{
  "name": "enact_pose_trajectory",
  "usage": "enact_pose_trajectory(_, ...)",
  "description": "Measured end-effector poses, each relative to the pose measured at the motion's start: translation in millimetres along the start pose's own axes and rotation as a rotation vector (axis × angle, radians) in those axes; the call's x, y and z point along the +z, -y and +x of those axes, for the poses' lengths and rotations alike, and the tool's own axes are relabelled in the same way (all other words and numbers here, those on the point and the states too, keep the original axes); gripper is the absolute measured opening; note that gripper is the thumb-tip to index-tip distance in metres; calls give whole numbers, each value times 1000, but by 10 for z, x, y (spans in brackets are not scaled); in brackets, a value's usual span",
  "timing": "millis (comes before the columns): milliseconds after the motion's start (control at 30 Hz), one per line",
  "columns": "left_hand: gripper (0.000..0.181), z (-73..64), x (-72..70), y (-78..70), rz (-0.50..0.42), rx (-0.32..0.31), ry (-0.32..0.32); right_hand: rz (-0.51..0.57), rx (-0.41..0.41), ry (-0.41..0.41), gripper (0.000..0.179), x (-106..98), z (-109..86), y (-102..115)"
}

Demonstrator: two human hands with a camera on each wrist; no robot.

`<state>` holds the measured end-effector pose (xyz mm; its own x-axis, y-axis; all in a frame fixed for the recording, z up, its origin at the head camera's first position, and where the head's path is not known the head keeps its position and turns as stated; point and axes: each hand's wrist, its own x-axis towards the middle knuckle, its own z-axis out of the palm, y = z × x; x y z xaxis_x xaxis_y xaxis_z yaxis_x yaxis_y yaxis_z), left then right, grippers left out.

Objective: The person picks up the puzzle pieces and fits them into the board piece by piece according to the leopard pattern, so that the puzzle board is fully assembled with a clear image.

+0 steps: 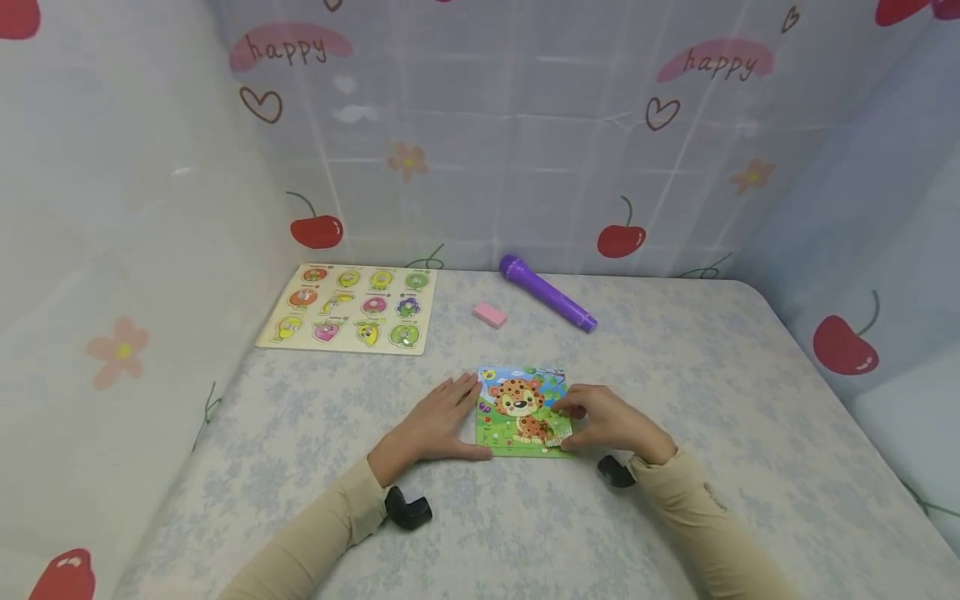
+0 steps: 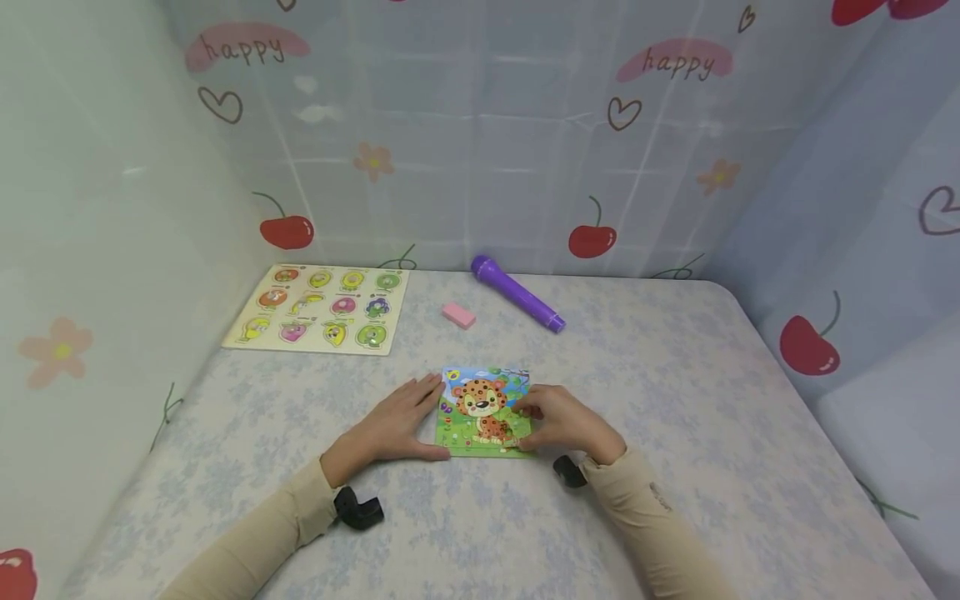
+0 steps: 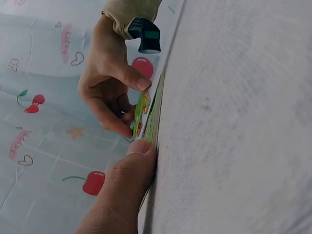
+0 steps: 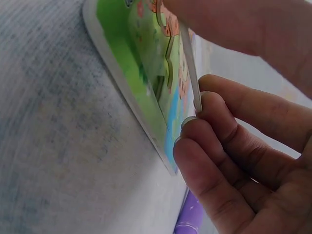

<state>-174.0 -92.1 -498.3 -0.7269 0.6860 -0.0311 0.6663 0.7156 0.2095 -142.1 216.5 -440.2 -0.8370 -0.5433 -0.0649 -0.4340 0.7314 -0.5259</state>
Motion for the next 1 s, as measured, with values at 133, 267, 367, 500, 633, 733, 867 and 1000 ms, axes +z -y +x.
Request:
enact_pose_trajectory(133,115,2,-4,-6,-9,2,0,5,7,6,49,36,35,-34)
enact_pose_trajectory(267,115,-1,-2,-7,-13,1,2,25,-5,19,49,49,51,-56)
enact_pose_trajectory(367,115,-4,1,-5,-10,0,-3,34,-10,26,48,45,59,-51)
enact_pose_trajectory(500,115,-9,-14,-8,-4,0,-7,38,-10,31,47,33,70,-41)
enact_pose_trajectory(633,115,-5,-13,-9,1,3,-8,51,9,35,48,26,61,-32)
enact_pose_trajectory(733,115,0,-1,-1,6,3,-6,64,24,39,50,27,55,-23)
enact_pose_trajectory(867,116,2,11,9,11,1,-4,77,32,43,52,33,52,-12)
enact_pose_trajectory(1000,116,2,19,15,13,2,-11,82,36,40,53,37,49,-10)
